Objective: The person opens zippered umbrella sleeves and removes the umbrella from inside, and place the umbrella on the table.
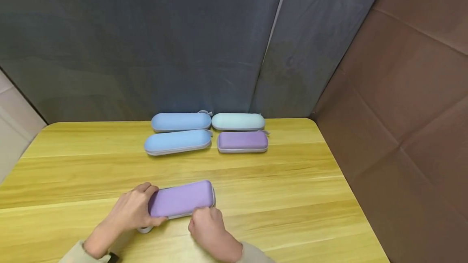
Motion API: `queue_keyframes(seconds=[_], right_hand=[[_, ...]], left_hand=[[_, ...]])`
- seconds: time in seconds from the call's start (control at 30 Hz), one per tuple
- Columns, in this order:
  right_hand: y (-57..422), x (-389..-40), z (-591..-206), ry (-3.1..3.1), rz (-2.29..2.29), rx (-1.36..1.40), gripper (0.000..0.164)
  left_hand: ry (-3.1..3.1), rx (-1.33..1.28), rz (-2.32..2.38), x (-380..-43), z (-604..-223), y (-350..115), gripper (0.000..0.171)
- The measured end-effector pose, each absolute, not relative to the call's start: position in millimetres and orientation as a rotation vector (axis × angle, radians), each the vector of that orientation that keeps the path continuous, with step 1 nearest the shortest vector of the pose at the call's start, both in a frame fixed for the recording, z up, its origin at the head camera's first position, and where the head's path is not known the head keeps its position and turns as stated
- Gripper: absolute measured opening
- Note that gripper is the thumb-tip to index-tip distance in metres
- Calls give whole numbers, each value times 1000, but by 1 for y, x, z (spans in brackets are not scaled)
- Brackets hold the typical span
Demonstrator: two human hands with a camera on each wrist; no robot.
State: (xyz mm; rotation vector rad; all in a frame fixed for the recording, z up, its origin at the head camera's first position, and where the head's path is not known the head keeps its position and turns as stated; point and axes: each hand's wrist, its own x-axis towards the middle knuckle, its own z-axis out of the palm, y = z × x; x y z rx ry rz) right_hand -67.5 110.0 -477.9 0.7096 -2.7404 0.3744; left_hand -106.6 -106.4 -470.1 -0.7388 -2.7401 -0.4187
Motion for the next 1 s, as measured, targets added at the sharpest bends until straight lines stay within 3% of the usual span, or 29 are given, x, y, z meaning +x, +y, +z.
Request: queue_keyframes(seconds=[0.43, 1.0], right_hand=[[67, -63, -480, -2702, 235, 811, 29], [63, -64, -480, -2702, 232, 857, 29]], left_hand=[[-2710, -750, -436, -104, -472, -107, 65], [-2709, -749, -430, -104, -471, -107, 67]])
